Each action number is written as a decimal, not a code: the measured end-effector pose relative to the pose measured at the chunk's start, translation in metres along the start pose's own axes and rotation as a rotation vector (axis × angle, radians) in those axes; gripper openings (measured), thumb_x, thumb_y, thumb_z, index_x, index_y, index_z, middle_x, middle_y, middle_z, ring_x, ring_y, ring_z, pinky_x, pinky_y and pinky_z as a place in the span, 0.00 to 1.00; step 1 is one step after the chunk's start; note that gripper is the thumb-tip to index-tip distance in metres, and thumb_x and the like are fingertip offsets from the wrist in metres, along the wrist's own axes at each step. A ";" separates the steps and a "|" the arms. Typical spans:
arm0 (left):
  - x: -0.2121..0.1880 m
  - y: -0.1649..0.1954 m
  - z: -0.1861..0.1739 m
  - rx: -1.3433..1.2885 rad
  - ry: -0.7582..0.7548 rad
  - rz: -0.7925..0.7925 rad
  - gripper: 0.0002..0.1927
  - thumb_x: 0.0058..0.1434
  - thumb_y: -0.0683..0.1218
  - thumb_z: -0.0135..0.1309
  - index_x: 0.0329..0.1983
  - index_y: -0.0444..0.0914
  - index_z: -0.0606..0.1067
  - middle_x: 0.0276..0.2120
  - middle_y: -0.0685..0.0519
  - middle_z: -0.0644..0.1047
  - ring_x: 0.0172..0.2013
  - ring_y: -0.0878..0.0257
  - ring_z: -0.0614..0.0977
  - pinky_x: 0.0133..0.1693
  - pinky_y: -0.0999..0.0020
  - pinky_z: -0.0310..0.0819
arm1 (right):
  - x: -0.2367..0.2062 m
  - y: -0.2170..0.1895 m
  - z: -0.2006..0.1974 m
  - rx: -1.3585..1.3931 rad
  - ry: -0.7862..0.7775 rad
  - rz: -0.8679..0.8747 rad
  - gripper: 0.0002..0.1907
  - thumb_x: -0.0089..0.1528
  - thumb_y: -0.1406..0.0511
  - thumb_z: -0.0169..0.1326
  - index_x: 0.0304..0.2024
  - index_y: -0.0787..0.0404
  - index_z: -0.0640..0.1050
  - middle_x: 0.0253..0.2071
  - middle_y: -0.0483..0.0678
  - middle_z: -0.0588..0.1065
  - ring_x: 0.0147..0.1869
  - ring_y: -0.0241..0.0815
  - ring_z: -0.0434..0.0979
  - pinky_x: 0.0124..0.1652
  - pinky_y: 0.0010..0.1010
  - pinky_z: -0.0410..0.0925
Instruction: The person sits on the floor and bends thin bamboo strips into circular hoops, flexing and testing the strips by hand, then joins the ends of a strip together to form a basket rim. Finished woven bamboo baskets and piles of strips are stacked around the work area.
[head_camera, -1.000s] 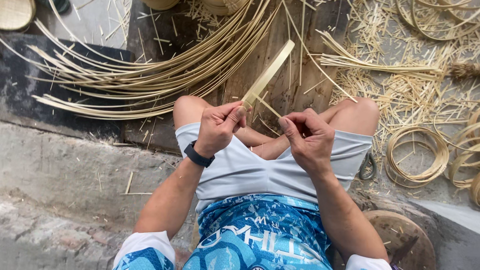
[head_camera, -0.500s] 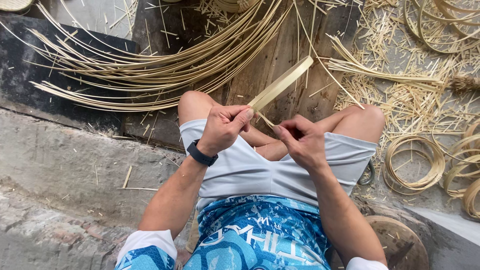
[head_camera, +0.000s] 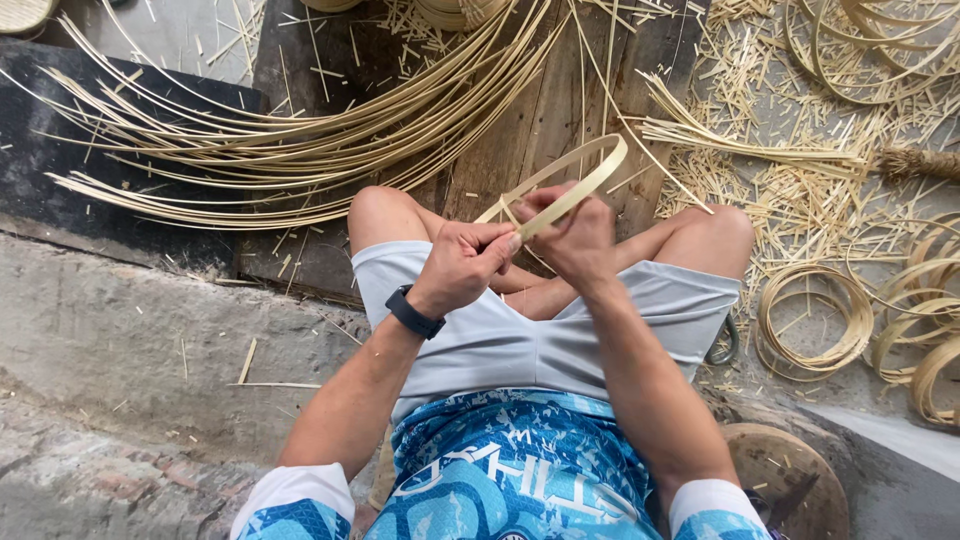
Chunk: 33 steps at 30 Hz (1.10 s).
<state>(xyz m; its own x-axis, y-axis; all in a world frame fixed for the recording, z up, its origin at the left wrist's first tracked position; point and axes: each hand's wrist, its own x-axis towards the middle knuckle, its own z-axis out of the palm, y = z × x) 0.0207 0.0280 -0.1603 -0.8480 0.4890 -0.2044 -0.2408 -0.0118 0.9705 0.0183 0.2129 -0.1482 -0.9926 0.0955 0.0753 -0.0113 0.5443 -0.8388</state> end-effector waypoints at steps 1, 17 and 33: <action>0.001 0.001 0.002 -0.011 0.018 -0.001 0.10 0.70 0.42 0.53 0.37 0.31 0.81 0.21 0.63 0.72 0.24 0.77 0.68 0.26 0.78 0.60 | 0.000 -0.008 -0.022 -0.325 -0.079 -0.004 0.13 0.52 0.63 0.69 0.40 0.57 0.88 0.35 0.54 0.80 0.32 0.44 0.77 0.33 0.36 0.70; 0.022 0.008 -0.015 0.008 0.055 -0.006 0.13 0.70 0.43 0.54 0.32 0.31 0.81 0.21 0.58 0.76 0.23 0.74 0.73 0.25 0.77 0.66 | -0.064 -0.041 -0.050 0.128 -0.040 -0.381 0.08 0.60 0.77 0.55 0.39 0.62 0.78 0.28 0.44 0.75 0.38 0.40 0.71 0.41 0.31 0.66; -0.013 0.014 -0.002 -0.019 -0.214 0.024 0.10 0.75 0.41 0.53 0.39 0.30 0.77 0.26 0.57 0.75 0.28 0.73 0.72 0.30 0.77 0.67 | 0.047 -0.003 0.018 1.354 -0.716 0.328 0.12 0.70 0.63 0.53 0.37 0.66 0.75 0.23 0.40 0.69 0.26 0.30 0.66 0.32 0.24 0.65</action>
<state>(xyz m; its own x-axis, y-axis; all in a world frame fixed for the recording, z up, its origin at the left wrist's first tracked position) 0.0272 0.0200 -0.1444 -0.7344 0.6626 -0.1474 -0.2321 -0.0410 0.9718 -0.0300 0.2010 -0.1520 -0.8181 -0.5596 -0.1327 0.5024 -0.5831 -0.6384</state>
